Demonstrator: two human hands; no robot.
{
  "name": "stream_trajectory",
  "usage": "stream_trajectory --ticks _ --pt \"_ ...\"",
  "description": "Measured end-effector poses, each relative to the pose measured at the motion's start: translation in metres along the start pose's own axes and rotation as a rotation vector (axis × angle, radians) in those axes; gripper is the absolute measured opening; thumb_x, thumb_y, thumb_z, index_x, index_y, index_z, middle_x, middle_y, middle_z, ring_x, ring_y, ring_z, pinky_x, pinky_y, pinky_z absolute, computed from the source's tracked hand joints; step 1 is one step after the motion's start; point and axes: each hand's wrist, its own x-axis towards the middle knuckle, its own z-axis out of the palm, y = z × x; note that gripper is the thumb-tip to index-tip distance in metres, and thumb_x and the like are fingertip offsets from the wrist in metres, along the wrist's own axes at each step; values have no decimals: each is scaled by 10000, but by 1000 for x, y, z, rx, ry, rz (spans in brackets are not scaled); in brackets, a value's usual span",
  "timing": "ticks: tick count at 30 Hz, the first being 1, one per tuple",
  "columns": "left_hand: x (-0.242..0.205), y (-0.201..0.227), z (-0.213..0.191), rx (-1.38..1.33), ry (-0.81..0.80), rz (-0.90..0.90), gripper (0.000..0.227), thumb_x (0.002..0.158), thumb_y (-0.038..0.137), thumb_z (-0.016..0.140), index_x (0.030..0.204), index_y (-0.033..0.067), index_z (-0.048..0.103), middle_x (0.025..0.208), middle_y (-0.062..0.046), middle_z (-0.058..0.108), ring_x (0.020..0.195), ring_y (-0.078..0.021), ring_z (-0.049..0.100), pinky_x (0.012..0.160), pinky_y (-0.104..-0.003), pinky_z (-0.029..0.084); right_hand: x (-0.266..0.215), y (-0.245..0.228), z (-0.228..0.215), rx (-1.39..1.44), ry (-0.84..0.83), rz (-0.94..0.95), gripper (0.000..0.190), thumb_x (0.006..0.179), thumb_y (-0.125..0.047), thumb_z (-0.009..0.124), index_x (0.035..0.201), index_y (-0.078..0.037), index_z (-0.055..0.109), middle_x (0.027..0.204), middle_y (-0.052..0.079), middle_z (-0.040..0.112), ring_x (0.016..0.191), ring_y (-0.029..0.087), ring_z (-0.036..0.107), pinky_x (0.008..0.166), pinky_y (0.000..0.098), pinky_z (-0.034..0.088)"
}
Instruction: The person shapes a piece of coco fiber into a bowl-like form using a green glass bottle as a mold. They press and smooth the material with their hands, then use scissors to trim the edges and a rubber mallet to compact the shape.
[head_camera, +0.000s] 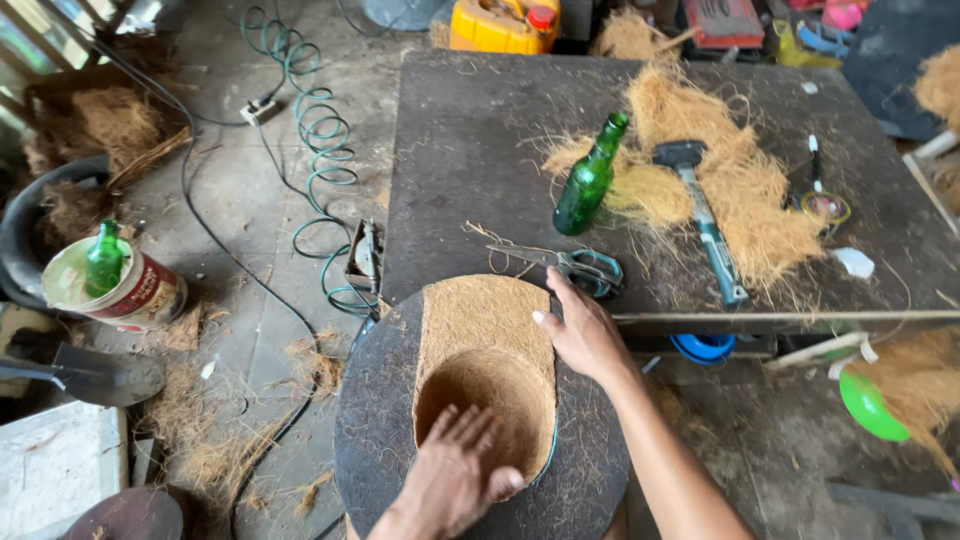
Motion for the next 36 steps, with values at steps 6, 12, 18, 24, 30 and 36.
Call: stream_trajectory --ticks 6,12,18,24,30,36 --pt "-7 23 47 72 -278 -74 844 944 795 348 1156 15 594 1039 -220 627 853 -444 642 713 -525 471 42 13 5 -156 38 -128 554 845 -278 688 1354 -90 574 1111 78 718 1055 289 644 948 395 457" --pt "0 18 8 17 -169 -50 923 958 757 270 1201 -50 647 1338 -256 546 1288 -410 456 1068 -520 286 -1 -72 1 -325 -144 -106 648 1007 -439 322 1567 -171 135 1665 33 45 1519 237 -2 1224 468 21" --pt "22 -49 -38 215 182 -2 702 1024 570 221 1514 88 362 1554 -119 381 1431 -267 344 1189 -524 106 8 -9 51 -592 -40 -294 683 978 -528 321 1577 -234 176 1668 -26 107 1522 272 91 1157 614 81" --pt "34 -82 -78 145 696 -119 310 775 153 701 1063 49 657 1119 -159 643 1120 -358 609 912 -476 503 3 -18 43 -557 -124 -242 631 1034 -493 285 1588 -209 188 1675 27 117 1516 315 112 1183 641 96" --pt "76 -158 -72 -326 362 -607 565 731 380 731 1249 170 648 1326 -48 561 1113 -369 653 951 -489 541 10 -6 32 -241 32 -254 532 1041 -506 331 1451 -223 519 1547 12 437 1478 260 291 1198 568 68" --pt "67 -142 -79 -526 368 -701 704 654 398 792 1311 260 579 1279 -70 517 1121 -403 636 963 -522 533 55 13 -59 -383 850 -551 578 759 27 789 1318 24 644 1345 265 512 1313 477 464 1111 545 349"
